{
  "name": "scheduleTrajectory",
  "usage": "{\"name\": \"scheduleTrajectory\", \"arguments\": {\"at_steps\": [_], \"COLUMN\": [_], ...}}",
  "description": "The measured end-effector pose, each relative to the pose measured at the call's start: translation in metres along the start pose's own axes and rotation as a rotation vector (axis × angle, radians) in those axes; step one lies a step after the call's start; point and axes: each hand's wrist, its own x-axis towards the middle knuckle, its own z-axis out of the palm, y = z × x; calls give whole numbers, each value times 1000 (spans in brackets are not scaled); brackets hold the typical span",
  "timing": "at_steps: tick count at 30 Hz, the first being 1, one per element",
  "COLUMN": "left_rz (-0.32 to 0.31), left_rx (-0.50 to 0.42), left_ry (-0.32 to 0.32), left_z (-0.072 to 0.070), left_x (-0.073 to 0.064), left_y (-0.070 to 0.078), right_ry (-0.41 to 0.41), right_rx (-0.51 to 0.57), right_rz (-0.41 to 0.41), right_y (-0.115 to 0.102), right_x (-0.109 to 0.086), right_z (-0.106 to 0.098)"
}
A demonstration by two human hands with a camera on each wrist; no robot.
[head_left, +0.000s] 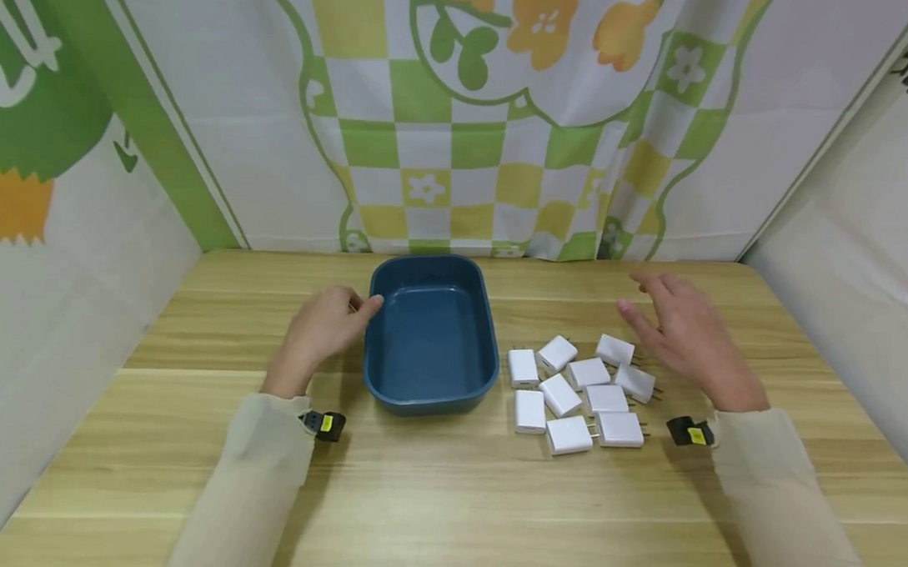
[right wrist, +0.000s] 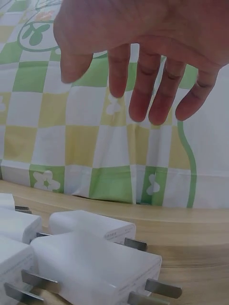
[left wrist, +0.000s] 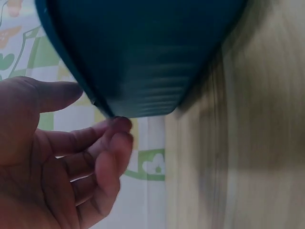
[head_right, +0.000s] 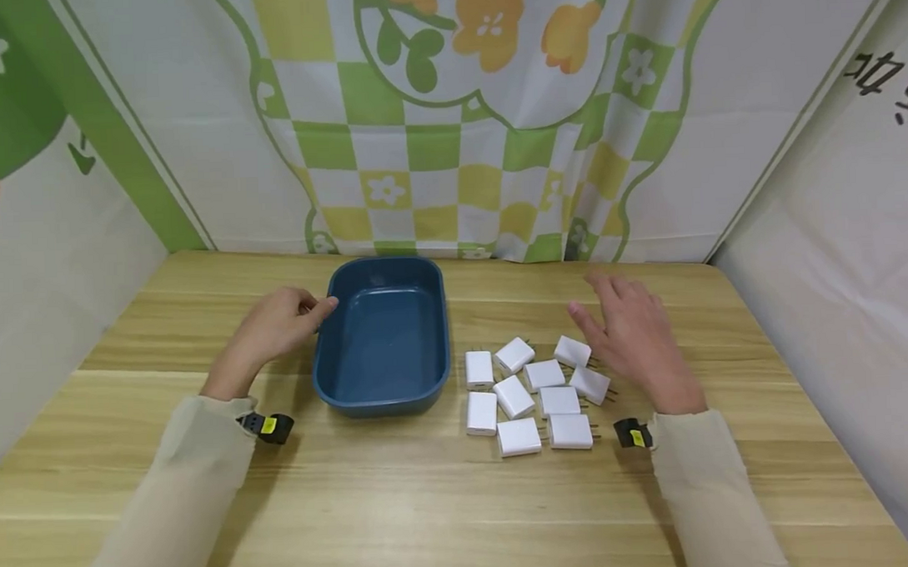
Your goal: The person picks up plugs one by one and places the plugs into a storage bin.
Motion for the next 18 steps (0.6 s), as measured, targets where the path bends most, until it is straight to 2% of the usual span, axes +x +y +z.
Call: {"name": "scheduleTrajectory", "arguments": {"at_steps": [5, 12, 18], "left_rz": [-26, -23, -31], "left_rx": [-22, -43, -41], "left_ry": [-44, -20, -37], "left_z": [5, 7, 7], "left_x": [2, 4, 3], "left_y": [2, 5, 7], "right_ry": [-49, -69, -97], "right_rx": [19, 19, 19], "right_rz": [20, 1, -23], "right_y": [-2, -3, -6], "right_x": [-2, 0, 0], "right_z": [-2, -2, -3]}}
